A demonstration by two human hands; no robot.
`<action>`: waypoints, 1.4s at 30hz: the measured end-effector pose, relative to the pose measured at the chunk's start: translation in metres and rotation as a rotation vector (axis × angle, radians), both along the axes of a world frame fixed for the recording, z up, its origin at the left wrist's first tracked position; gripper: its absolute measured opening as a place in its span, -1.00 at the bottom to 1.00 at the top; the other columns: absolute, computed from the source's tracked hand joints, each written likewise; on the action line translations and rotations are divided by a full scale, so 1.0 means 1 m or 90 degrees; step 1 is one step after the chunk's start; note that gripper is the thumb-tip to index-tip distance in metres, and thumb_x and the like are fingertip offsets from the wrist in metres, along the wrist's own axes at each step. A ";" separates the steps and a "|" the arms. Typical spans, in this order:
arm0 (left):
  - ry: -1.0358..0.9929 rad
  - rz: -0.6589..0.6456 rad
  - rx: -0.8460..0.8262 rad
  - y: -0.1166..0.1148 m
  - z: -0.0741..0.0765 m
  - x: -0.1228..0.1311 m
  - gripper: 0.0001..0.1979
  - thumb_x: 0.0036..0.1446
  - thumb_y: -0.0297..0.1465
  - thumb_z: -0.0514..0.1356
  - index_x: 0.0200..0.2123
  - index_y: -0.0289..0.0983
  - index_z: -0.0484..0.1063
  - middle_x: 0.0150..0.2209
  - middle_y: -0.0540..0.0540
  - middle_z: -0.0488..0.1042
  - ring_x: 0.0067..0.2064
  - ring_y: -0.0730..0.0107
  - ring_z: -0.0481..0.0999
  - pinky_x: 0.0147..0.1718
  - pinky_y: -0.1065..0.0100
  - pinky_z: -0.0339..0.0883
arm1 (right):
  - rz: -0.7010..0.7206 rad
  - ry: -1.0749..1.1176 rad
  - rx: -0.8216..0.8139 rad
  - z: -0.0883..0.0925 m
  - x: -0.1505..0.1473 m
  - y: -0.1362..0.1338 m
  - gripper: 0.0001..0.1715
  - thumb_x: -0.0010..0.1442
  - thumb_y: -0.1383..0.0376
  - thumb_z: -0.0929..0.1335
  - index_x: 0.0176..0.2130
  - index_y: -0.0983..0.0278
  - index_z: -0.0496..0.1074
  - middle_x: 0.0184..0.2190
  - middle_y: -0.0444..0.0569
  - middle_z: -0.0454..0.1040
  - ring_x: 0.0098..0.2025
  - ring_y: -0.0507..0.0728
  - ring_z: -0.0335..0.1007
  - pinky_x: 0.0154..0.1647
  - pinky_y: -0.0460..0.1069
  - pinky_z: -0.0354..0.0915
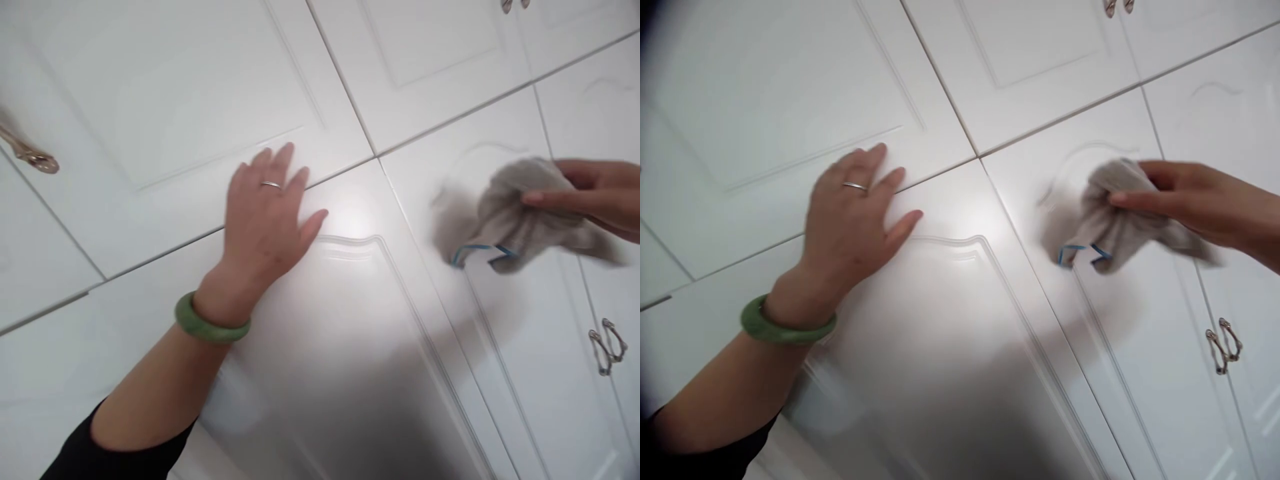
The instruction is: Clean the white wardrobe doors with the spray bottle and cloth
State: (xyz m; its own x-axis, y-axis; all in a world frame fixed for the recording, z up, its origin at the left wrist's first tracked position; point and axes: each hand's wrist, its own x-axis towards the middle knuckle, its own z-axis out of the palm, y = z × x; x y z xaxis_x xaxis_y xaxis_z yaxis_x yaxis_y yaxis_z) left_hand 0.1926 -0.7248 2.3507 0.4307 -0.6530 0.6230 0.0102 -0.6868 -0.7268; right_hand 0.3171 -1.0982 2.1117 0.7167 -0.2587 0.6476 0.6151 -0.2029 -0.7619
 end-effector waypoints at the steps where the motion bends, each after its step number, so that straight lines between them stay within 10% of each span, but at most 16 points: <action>1: 0.025 -0.005 0.012 -0.003 -0.002 0.008 -0.33 0.46 0.08 0.08 0.48 -0.09 0.33 0.64 -0.14 0.17 0.65 -0.26 0.06 0.58 -0.32 -0.09 | -0.012 -0.043 -0.023 0.024 0.002 0.010 -0.32 0.19 -0.27 0.55 -0.06 0.23 0.65 -0.22 0.04 0.64 -0.23 0.17 0.58 -0.24 0.09 0.47; 7: 0.095 -0.104 -0.025 -0.003 0.001 0.029 -0.28 0.30 0.19 0.25 0.38 -0.03 0.40 0.56 -0.16 0.33 0.60 -0.38 0.14 0.55 -0.42 -0.15 | -0.321 -0.400 -0.257 0.188 0.023 0.075 -0.47 0.43 0.00 0.47 0.21 0.25 0.60 0.44 -0.01 0.39 0.52 0.40 0.13 0.56 0.29 0.15; 11: 0.046 -0.049 0.036 -0.005 0.001 0.023 -0.32 0.35 0.06 0.26 0.41 -0.10 0.39 0.57 -0.24 0.30 0.57 -0.41 0.20 0.49 -0.41 0.04 | -0.283 -0.394 -0.236 0.235 0.052 0.107 -0.31 0.58 0.00 0.33 0.44 0.38 0.42 0.58 0.04 0.14 0.57 0.40 0.01 0.63 0.34 0.05; 20: 0.042 -0.062 0.012 -0.011 0.000 0.023 -0.32 0.34 0.01 0.28 0.40 -0.18 0.39 0.53 -0.32 0.34 0.55 -0.42 0.25 0.51 -0.37 0.08 | -0.166 -0.481 -0.203 0.156 0.035 0.157 -0.50 0.47 0.11 0.31 0.24 0.30 0.45 0.32 0.18 0.39 0.26 0.39 0.34 0.37 0.28 0.33; 29: 0.034 -0.247 -0.127 0.004 -0.032 0.001 -0.21 0.45 -0.10 0.23 0.60 -0.13 0.03 0.61 -0.34 0.19 0.63 -0.16 0.18 0.57 -0.24 0.18 | 0.035 -0.502 -0.255 0.183 -0.018 0.198 -0.72 0.50 0.12 0.26 -0.11 0.27 0.41 0.03 0.13 0.53 0.10 0.30 0.45 0.23 0.20 0.35; 32: -0.043 -0.324 -0.222 0.014 -0.066 -0.034 -0.22 0.49 -0.15 0.19 0.64 0.13 -0.06 0.69 -0.12 -0.04 0.69 -0.09 0.00 0.59 -0.29 0.17 | 0.388 -0.534 -0.203 0.187 -0.050 0.228 -0.63 0.49 0.03 0.25 -0.04 0.22 0.47 0.03 -0.01 0.59 0.10 0.22 0.52 0.22 0.11 0.41; 36: -0.205 -0.445 -0.402 0.036 -0.149 -0.095 -0.17 0.41 -0.02 0.17 0.64 0.34 -0.07 0.71 0.22 -0.17 0.72 -0.12 -0.14 0.66 -0.33 -0.02 | 0.904 -0.462 -0.244 0.160 -0.103 0.286 -0.57 0.25 -0.07 0.44 0.00 0.07 0.56 0.09 -0.27 0.64 0.22 0.19 0.57 0.27 0.01 0.49; 42: -0.298 -0.287 -0.870 0.095 -0.274 -0.177 -0.43 0.48 -0.08 0.19 0.50 0.29 0.33 0.53 0.04 0.40 0.53 -0.14 0.42 0.46 -0.16 0.46 | 1.016 -0.216 -0.359 0.073 -0.179 0.365 -0.62 0.34 -0.08 0.31 -0.16 0.07 0.57 -0.09 -0.21 0.69 0.01 0.30 0.64 0.11 0.20 0.56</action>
